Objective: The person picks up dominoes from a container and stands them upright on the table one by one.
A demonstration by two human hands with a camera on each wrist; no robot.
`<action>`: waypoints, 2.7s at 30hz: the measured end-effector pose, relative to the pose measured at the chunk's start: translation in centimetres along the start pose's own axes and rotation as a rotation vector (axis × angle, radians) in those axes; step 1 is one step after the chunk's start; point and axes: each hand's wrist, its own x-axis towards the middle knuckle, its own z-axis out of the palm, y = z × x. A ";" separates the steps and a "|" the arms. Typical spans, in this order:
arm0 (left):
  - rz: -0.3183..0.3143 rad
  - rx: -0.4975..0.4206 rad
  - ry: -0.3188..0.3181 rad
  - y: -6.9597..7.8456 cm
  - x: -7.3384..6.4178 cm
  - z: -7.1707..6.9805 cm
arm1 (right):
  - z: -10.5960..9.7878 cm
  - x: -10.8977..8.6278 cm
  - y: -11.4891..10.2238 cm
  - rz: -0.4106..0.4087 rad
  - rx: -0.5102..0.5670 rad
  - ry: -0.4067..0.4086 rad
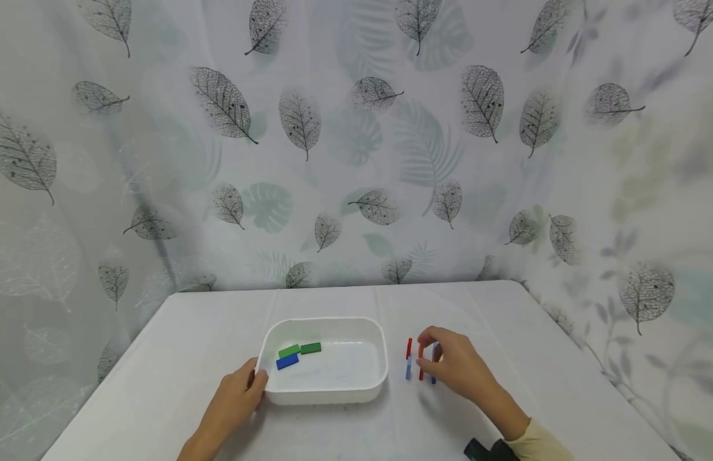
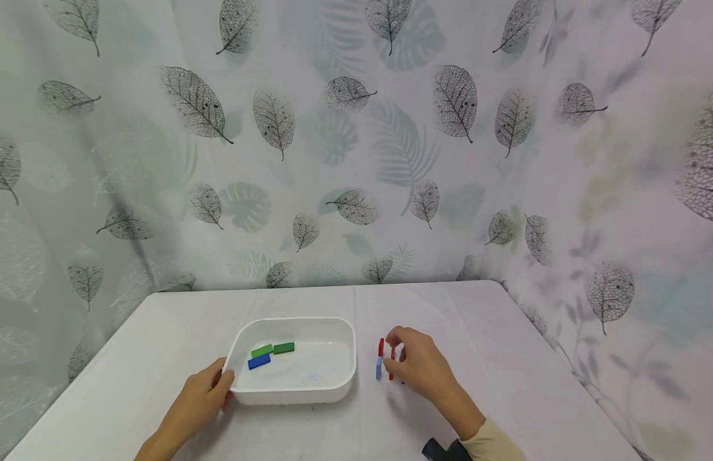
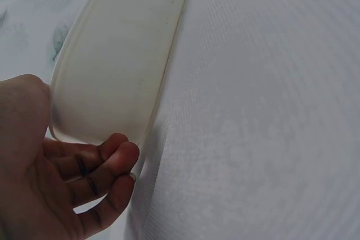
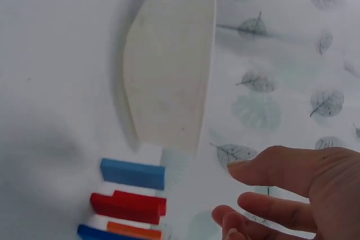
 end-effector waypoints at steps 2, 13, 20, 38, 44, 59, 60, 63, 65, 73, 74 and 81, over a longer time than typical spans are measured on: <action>0.004 0.004 0.004 0.0 0.0 0.0 | 0.3 0.5 -1.1 -0.040 0.018 0.002; 0.017 0.002 0.012 0.2 -0.1 -0.1 | 3.9 3.3 -5.4 -0.233 0.013 -0.024; 0.010 0.001 0.014 0.2 -0.2 -0.1 | 6.6 5.3 -7.3 -0.218 0.025 -0.165; 0.003 -0.005 0.019 0.2 -0.2 -0.1 | 11.7 8.5 -10.4 -0.197 -0.020 -0.320; 0.002 -0.005 0.019 0.3 -0.2 -0.1 | 13.0 9.4 -10.9 -0.168 -0.089 -0.370; 0.006 0.000 0.019 0.2 -0.1 -0.3 | 14.7 10.1 -10.8 -0.139 -0.266 -0.464; 0.007 0.000 0.020 0.2 -0.1 -0.3 | 14.8 10.1 -10.7 -0.142 -0.283 -0.467; 0.007 -0.005 0.019 0.1 0.0 -0.2 | 15.2 10.1 -10.3 -0.167 -0.338 -0.453; 0.009 -0.006 0.019 0.1 0.0 -0.2 | 15.3 10.0 -10.1 -0.177 -0.365 -0.441; 0.007 -0.004 0.015 -0.1 0.1 0.0 | 15.8 9.5 -9.7 -0.152 -0.371 -0.417; 0.006 -0.002 0.015 -0.1 0.1 0.0 | 15.9 9.5 -9.6 -0.153 -0.370 -0.413; 0.003 -0.001 0.012 0.0 0.0 0.0 | 16.3 9.4 -9.5 -0.148 -0.397 -0.423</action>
